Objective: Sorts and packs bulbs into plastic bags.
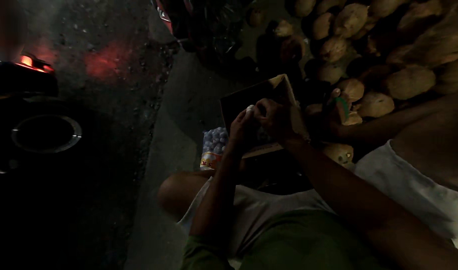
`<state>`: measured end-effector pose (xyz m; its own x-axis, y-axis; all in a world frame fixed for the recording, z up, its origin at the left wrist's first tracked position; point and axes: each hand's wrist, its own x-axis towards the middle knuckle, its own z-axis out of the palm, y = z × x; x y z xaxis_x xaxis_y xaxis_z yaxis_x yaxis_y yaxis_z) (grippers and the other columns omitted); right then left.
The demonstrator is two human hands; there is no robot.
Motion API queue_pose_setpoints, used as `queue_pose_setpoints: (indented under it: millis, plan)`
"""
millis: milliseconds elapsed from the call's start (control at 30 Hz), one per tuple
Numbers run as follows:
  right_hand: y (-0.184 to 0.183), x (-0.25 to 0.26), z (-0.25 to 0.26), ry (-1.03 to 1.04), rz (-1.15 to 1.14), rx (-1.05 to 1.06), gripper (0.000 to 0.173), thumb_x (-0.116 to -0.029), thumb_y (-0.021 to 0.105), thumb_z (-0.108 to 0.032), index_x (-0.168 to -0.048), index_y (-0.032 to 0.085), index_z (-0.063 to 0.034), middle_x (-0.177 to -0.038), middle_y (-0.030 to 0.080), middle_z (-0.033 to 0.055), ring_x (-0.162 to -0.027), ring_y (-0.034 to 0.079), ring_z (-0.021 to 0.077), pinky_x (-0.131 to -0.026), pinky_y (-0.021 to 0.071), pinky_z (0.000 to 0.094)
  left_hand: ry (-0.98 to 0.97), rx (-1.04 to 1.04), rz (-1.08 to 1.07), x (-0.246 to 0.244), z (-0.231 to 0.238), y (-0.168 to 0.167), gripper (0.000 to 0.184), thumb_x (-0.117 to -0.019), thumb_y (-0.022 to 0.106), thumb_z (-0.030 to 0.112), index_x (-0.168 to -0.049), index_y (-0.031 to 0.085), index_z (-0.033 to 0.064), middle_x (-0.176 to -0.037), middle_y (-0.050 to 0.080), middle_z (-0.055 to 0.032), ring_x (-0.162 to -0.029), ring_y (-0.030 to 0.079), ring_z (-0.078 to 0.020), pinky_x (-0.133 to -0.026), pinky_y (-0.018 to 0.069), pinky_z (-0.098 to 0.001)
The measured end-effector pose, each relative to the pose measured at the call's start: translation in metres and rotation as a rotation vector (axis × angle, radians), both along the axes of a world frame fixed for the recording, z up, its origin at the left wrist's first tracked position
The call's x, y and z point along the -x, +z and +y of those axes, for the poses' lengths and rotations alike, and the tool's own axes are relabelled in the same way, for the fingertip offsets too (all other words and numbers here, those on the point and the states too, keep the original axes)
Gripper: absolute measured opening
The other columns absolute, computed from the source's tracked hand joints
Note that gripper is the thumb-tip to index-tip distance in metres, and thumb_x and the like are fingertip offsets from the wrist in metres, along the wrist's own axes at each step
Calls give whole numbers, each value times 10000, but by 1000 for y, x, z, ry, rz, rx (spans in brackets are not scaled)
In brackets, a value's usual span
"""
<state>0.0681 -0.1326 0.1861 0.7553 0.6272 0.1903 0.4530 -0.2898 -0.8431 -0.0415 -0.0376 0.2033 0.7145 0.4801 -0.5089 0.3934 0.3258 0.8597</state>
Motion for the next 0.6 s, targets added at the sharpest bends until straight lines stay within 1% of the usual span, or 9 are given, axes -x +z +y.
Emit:
queue_pose_setpoints:
  millis: [67, 133, 233, 300, 367, 433, 500, 567, 600]
  plan:
    - [-6, -2, -1, -19, 19, -3, 188, -962, 647, -153, -1002, 710, 20, -921, 717, 163, -795, 711, 264, -728, 601, 421, 12, 48, -52, 0, 1, -3, 351, -1084, 431, 434, -1324, 583, 229, -1017, 681, 31, -814, 652, -53, -721, 572, -258]
    - [-9, -11, -6, -16, 100, 46, 210, -982, 632, -167, -1038, 692, 27, -957, 705, 174, -858, 704, 277, -793, 594, 447, 8, 126, -119, 1, 7, -11, 408, -1097, 387, 426, -1414, 543, 223, -1140, 689, -13, -889, 673, -91, -778, 581, -283]
    - [-9, -25, -10, 32, 172, 174, 255, -1025, 581, -188, -1129, 692, 16, -1062, 713, 191, -988, 702, 318, -902, 564, 496, 30, 315, -210, -1, 9, -13, 452, -1104, 311, 457, -1452, 495, 236, -1201, 672, -35, -870, 677, -101, -747, 575, -251]
    - [-14, -29, -9, 68, 170, 214, 282, -1038, 543, -151, -1248, 660, -6, -1192, 691, 195, -1085, 685, 335, -964, 544, 511, 49, 400, -246, -3, 9, -10, 481, -1106, 267, 486, -1448, 492, 234, -1219, 668, -34, -866, 679, -95, -740, 571, -229]
    - [-17, -30, -8, 80, 139, 189, 335, -1050, 495, -137, -1339, 622, -27, -1275, 663, 196, -1121, 676, 335, -977, 538, 509, 83, 466, -266, -4, 10, -10, 496, -1104, 259, 496, -1441, 502, 225, -1223, 667, -36, -855, 675, -90, -730, 567, -221]
    - [-15, -29, -8, 81, 124, 116, 340, -1073, 461, -169, -1343, 632, -53, -1290, 664, 171, -1136, 674, 299, -988, 542, 481, 113, 523, -282, -5, 11, -13, 516, -1100, 246, 512, -1417, 517, 209, -1206, 665, -41, -855, 667, -97, -726, 562, -230]
    - [-8, -29, -9, 125, 168, 36, 354, -1078, 486, -259, -1347, 641, -89, -1241, 687, 133, -1078, 688, 239, -956, 559, 441, 139, 541, -314, -5, 11, -17, 526, -1101, 257, 506, -1363, 564, 169, -1141, 681, -53, -848, 678, -113, -721, 579, -247]
    - [-4, -29, -8, 239, 253, -36, 435, -1020, 624, -325, -1398, 613, -109, -1031, 688, 123, -849, 661, 211, -790, 573, 421, 134, 502, -274, -4, 10, -10, 517, -1092, 260, 531, -1235, 602, 169, -980, 663, -15, -758, 638, -78, -661, 556, -224]
    - [-2, -29, -7, 327, 323, -23, 515, -983, 688, -336, -1446, 573, -140, -1002, 675, 120, -822, 652, 213, -769, 575, 433, 116, 452, -224, -3, 8, -3, 526, -1087, 259, 546, -1204, 616, 178, -907, 643, 8, -698, 605, -55, -613, 530, -201]
